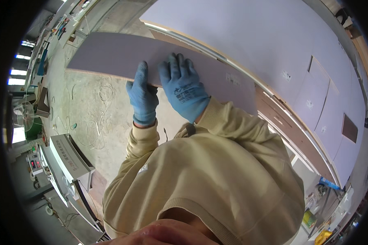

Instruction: The person lifts and places large white panels onto a stack, then wipes smaller brown panels with a cloth and adds them to the stack. The person also picks up a cloth from the floor and uses it to wipe the panels before stacking.

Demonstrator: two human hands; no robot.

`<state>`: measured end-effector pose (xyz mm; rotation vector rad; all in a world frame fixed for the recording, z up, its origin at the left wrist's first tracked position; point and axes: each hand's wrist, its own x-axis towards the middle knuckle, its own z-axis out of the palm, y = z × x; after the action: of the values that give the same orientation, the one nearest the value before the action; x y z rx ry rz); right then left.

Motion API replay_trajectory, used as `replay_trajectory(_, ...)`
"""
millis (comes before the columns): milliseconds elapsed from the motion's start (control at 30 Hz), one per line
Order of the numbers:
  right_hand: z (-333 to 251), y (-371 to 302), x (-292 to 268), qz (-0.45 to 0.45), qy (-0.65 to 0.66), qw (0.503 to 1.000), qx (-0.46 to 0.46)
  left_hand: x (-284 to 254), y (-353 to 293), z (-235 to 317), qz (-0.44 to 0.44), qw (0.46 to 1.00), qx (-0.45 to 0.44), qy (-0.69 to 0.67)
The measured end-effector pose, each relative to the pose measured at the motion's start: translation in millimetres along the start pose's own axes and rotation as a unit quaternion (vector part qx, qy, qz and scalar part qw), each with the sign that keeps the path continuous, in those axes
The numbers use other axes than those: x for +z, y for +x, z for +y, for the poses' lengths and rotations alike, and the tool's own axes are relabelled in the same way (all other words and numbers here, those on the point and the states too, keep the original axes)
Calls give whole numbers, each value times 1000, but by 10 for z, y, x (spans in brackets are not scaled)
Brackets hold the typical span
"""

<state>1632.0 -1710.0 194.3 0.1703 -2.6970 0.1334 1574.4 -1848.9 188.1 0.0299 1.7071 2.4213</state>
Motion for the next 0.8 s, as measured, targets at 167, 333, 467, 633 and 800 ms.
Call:
replay_trajectory(167, -97, 219, 490, -45, 136, 988, -57, -703, 502, -417, 10, 982, 5, -190)
replay_trajectory(333, 170, 644, 1041, -17, 232, 973, -7, -1659, 1299, -645, -24, 974, -98, -204)
replay_trajectory(467, 477, 1138, 1717, 5, 8, 998, 55, -2182, 1958, -856, -73, 958, -138, -240)
replay_trajectory(633, 966, 1446, 2401, -108, -169, 970, 138, -2296, 2572, -1085, -91, 941, -220, -239)
replay_trajectory(800, 1287, 1473, 2576, -132, -226, 950, 171, -2282, 2956, -1384, -79, 920, -254, -287)
